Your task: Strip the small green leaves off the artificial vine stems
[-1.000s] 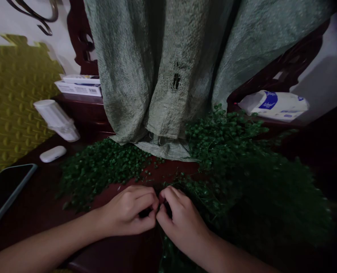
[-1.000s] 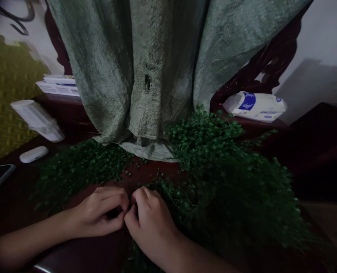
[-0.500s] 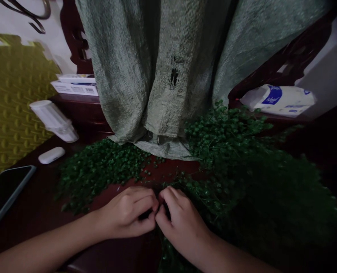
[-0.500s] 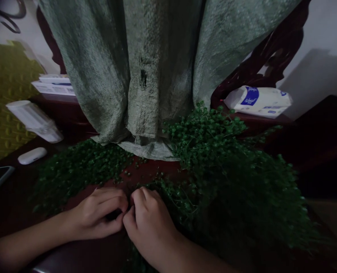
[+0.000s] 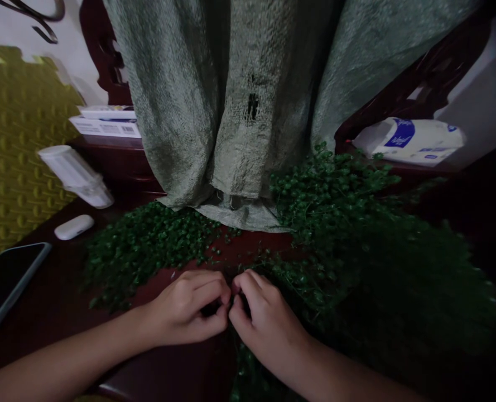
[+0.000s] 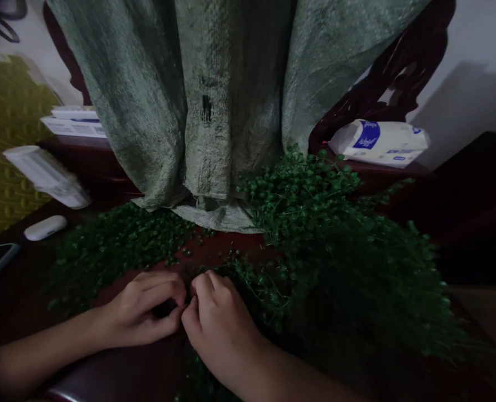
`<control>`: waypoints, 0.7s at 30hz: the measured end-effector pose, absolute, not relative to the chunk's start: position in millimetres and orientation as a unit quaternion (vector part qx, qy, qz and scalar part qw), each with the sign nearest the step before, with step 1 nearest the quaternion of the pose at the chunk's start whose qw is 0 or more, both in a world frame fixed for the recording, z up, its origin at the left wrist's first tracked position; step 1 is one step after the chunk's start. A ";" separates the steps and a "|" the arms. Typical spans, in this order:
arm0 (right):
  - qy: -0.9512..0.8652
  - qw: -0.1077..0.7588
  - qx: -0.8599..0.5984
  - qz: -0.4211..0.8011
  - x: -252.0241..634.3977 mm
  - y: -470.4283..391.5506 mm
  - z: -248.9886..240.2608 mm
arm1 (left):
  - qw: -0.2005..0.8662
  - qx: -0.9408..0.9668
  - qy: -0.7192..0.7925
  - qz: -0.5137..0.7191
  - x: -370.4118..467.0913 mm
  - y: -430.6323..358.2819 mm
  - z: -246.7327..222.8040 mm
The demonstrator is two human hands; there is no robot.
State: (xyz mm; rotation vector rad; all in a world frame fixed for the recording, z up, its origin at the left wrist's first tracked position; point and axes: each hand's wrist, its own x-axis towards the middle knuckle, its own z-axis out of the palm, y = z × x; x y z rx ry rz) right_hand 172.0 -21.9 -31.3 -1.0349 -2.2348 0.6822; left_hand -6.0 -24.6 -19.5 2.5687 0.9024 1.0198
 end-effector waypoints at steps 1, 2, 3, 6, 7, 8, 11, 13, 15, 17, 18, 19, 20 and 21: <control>-0.834 0.298 -0.389 0.254 172.8 -19.4 -31.8 | 0.121 0.875 0.309 0.352 -6.0 -26.1 -18.3; -0.825 0.312 -0.398 0.251 173.8 -16.1 -32.3 | 0.126 0.870 0.311 0.360 -6.2 -28.1 -16.6; -0.814 0.327 -0.411 0.248 175.1 -12.1 -32.6 | 0.131 0.864 0.313 0.371 -6.7 -30.3 -14.6; -0.769 0.367 -0.458 0.253 178.8 -0.9 -32.1 | 0.141 0.849 0.315 0.400 -10.1 -34.3 -9.3; -0.773 0.370 -0.443 0.263 179.6 1.4 -31.5 | 0.142 0.850 0.317 0.397 -11.4 -33.9 -8.8; -0.777 0.372 -0.429 0.272 180.1 2.9 -30.8 | 0.140 0.852 0.318 0.391 -12.7 -32.4 -9.2; -0.782 0.381 -0.409 0.277 180.7 4.2 -29.2 | 0.132 0.870 0.321 0.350 -14.7 -24.6 -13.7; -0.777 0.387 -0.414 0.276 181.0 4.7 -29.2 | 0.129 0.884 0.311 0.323 -15.0 -19.9 -16.5; -0.777 0.388 -0.411 0.277 181.3 5.3 -29.6 | 0.119 0.892 0.306 0.311 -15.4 -17.4 -17.4; -0.780 0.387 -0.407 0.276 181.3 5.6 -29.8 | 0.103 0.896 0.302 0.309 -16.5 -16.7 -16.8; -0.781 0.386 -0.406 0.274 181.3 5.5 -29.7 | 0.095 0.898 0.299 0.308 -17.4 -16.6 -16.3; -0.782 0.385 -0.407 0.272 181.1 5.3 -29.4 | 0.090 0.900 0.295 0.307 -18.3 -16.7 -16.0; -0.783 0.384 -0.408 0.270 181.0 5.0 -29.0 | 0.087 0.902 0.291 0.307 -19.1 -16.7 -15.8; -0.783 0.383 -0.409 0.269 180.9 4.6 -28.6 | 0.084 0.903 0.286 0.309 -19.9 -16.7 -15.8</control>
